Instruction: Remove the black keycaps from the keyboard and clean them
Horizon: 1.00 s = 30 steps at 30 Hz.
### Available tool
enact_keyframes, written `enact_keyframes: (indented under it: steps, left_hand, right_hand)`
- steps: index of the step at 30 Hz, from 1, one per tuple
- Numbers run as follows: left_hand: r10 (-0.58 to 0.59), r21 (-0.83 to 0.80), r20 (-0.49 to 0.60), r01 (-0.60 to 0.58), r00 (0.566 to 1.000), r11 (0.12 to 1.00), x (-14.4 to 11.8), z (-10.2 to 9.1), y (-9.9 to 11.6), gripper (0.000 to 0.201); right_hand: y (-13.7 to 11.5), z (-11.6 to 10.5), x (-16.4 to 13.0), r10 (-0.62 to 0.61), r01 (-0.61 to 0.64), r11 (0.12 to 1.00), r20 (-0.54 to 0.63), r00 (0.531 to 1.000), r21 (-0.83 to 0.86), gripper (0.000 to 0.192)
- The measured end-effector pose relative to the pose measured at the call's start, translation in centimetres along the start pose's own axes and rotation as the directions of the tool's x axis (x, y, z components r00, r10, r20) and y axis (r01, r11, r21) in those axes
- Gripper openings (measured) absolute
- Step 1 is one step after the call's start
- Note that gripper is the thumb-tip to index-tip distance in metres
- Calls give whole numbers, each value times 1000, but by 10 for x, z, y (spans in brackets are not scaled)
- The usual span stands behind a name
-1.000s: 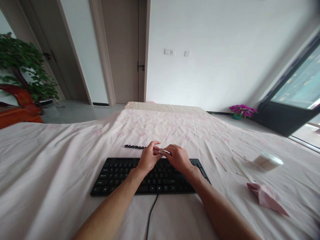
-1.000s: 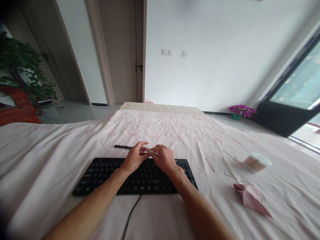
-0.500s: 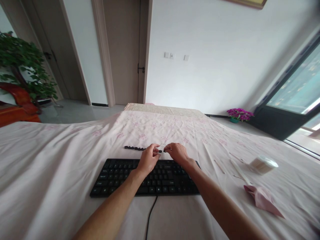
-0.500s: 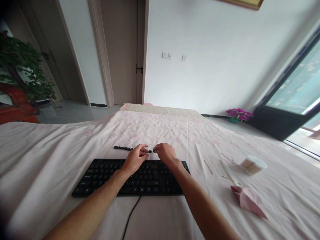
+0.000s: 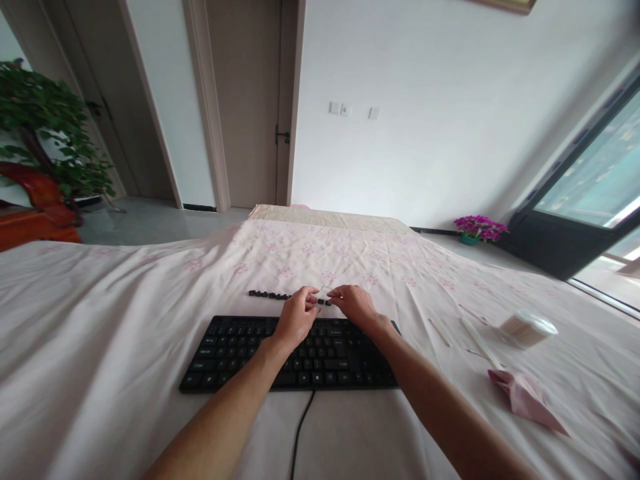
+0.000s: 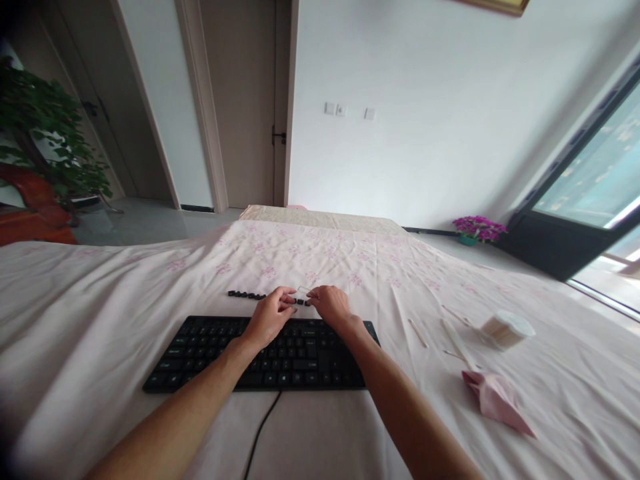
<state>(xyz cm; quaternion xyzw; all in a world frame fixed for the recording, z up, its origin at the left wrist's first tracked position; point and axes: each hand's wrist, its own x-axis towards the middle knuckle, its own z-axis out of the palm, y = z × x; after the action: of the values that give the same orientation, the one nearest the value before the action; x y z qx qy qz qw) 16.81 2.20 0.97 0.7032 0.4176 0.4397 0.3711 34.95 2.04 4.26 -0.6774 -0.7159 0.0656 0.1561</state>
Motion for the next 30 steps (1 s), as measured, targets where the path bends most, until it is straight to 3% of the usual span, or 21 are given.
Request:
enact_keyframes:
  steps: [4, 8, 12, 20, 30]
  left_hand:
    - [5, 15, 11, -5, 1000, 1000, 0, -1, 3, 34]
    - [7, 61, 40, -10, 999, 998, -1, -1, 6, 30]
    - [22, 97, 87, -30, 996, 995, -3, -1, 9, 27]
    - [112, 182, 225, -154, 968, 971, -6, -1, 14, 25]
    - [82, 317, 289, -176, 954, 932, -7, -2, 17, 19]
  right_hand:
    - [-3, -16, -6, 23, -9, 985, -83, 996, 170, 38]
    - [-10, -41, -19, -122, 160, 932, -134, 983, 326, 56]
    - [-17, -50, -36, -184, 233, 895, -161, 970, 380, 45]
    - [-13, -33, -42, -210, 255, 814, -146, 967, 523, 20]
    - [-19, -41, -41, -394, 363, 833, -14, 919, 418, 23]
